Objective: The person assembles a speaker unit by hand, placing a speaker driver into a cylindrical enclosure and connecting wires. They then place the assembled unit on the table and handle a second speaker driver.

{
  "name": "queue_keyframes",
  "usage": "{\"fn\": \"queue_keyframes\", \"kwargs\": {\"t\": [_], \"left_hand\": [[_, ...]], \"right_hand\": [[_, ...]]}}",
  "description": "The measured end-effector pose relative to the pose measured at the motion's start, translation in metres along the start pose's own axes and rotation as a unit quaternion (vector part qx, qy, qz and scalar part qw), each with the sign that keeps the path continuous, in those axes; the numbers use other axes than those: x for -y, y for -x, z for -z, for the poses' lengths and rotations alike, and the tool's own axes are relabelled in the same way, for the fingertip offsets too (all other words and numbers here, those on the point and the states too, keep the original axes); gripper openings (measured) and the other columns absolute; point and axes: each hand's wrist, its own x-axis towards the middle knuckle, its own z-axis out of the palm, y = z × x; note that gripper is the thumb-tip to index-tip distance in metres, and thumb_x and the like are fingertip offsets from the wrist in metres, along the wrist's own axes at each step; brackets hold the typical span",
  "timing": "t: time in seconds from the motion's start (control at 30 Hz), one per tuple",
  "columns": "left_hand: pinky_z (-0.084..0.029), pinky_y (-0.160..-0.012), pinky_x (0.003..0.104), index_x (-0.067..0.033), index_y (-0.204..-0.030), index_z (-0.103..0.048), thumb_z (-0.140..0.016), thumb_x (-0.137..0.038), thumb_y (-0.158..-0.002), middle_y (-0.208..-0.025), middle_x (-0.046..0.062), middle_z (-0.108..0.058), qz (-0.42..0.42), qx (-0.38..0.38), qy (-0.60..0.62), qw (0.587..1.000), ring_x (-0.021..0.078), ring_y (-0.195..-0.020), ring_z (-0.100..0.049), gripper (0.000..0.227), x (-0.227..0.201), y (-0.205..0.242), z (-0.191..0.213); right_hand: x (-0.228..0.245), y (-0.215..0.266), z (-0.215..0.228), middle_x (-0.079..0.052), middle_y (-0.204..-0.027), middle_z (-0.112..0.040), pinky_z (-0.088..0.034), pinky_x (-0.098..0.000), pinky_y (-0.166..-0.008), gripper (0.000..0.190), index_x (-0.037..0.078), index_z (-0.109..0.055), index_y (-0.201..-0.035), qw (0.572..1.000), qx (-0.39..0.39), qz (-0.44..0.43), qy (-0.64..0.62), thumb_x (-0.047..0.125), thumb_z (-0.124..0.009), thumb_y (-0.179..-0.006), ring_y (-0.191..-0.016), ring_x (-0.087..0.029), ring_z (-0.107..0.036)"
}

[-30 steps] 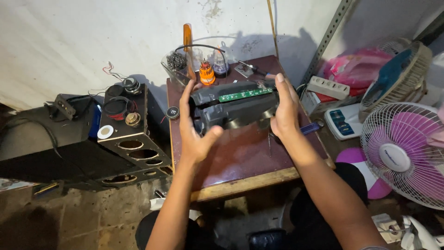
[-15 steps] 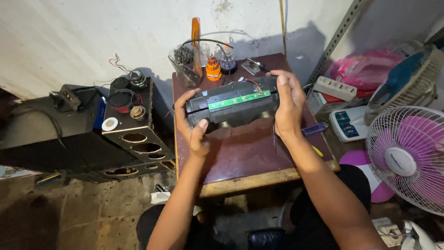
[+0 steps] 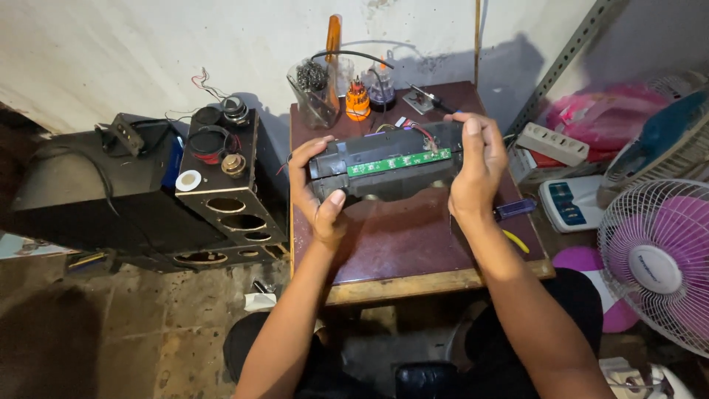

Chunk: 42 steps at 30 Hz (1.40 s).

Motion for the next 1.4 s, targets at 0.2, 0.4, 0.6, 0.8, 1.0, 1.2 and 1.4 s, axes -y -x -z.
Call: {"fn": "queue_keyframes", "kwargs": {"t": [0.2,0.4,0.6,0.8,1.0,1.2,1.4], "left_hand": [[-0.045,-0.099,0.041,0.0015,-0.115,-0.061,-0.066,-0.050,-0.072,-0.113,0.023,-0.064,-0.008,0.001,0.009,1.000,0.0328,-0.110,-0.060,0.067,0.005,0.000,0.003],[-0.045,-0.100,0.041,0.0012,-0.114,-0.061,-0.065,-0.051,-0.071,-0.111,0.023,-0.064,-0.010,0.000,-0.003,1.000,0.0324,-0.109,-0.059,0.068,0.005,0.000,0.003],[-0.043,-0.102,0.041,-0.0010,-0.120,-0.061,-0.063,-0.055,-0.075,-0.116,0.022,-0.064,-0.003,0.013,-0.025,1.000,0.0305,-0.113,-0.059,0.070,0.007,0.001,0.004],[-0.041,-0.104,0.040,-0.0041,-0.126,-0.059,-0.061,-0.055,-0.079,-0.123,0.020,-0.063,0.004,0.017,-0.024,1.000,0.0273,-0.118,-0.057,0.069,0.002,0.002,0.001],[-0.040,-0.104,0.039,-0.0024,-0.131,-0.056,-0.061,-0.056,-0.079,-0.126,0.021,-0.061,-0.002,0.049,-0.042,0.998,0.0288,-0.118,-0.056,0.075,0.011,0.002,0.008],[-0.040,-0.108,0.044,-0.0028,-0.153,-0.038,-0.066,-0.050,-0.085,-0.141,0.021,-0.053,0.078,0.153,-0.042,0.984,0.0268,-0.123,-0.050,0.088,0.011,0.006,0.011],[-0.040,-0.114,0.052,-0.0054,-0.156,-0.030,-0.090,-0.033,-0.077,-0.146,0.026,-0.050,0.138,0.241,-0.066,0.958,0.0365,-0.131,-0.053,0.103,0.012,0.000,0.027]], "right_hand": [[-0.001,0.001,-0.001,-0.012,-0.100,-0.074,-0.054,-0.0245,-0.082,0.026,0.007,-0.070,-0.104,1.000,-0.011,0.001,0.006,0.031,-0.059,-0.104,-0.092,-0.010,-0.065],[0.002,0.002,-0.004,-0.013,-0.099,-0.074,-0.054,-0.0241,-0.081,0.026,0.006,-0.070,-0.104,1.000,-0.016,0.001,-0.004,0.029,-0.059,-0.103,-0.091,-0.011,-0.065],[0.008,0.001,-0.007,-0.012,-0.102,-0.073,-0.054,-0.0247,-0.084,0.026,0.007,-0.070,-0.106,1.000,-0.009,0.006,0.009,0.031,-0.058,-0.105,-0.095,-0.011,-0.064],[0.023,0.000,-0.008,-0.016,-0.107,-0.072,-0.053,-0.0286,-0.093,0.037,0.005,-0.071,-0.113,0.999,0.019,0.031,0.008,0.036,-0.052,-0.106,-0.101,-0.015,-0.065],[0.025,0.003,-0.010,-0.014,-0.111,-0.072,-0.053,-0.0286,-0.097,0.039,0.005,-0.071,-0.119,0.999,0.026,0.032,0.010,0.035,-0.049,-0.107,-0.104,-0.014,-0.064],[0.010,-0.011,-0.002,-0.013,-0.105,-0.071,-0.057,-0.0279,-0.088,0.041,0.007,-0.073,-0.112,0.999,0.010,-0.035,0.013,0.042,-0.053,-0.105,-0.095,-0.016,-0.066],[0.003,-0.019,0.002,-0.013,-0.103,-0.071,-0.061,-0.0295,-0.081,0.045,0.008,-0.075,-0.110,0.994,0.024,-0.107,0.007,0.049,-0.058,-0.100,-0.093,-0.017,-0.070]]}}
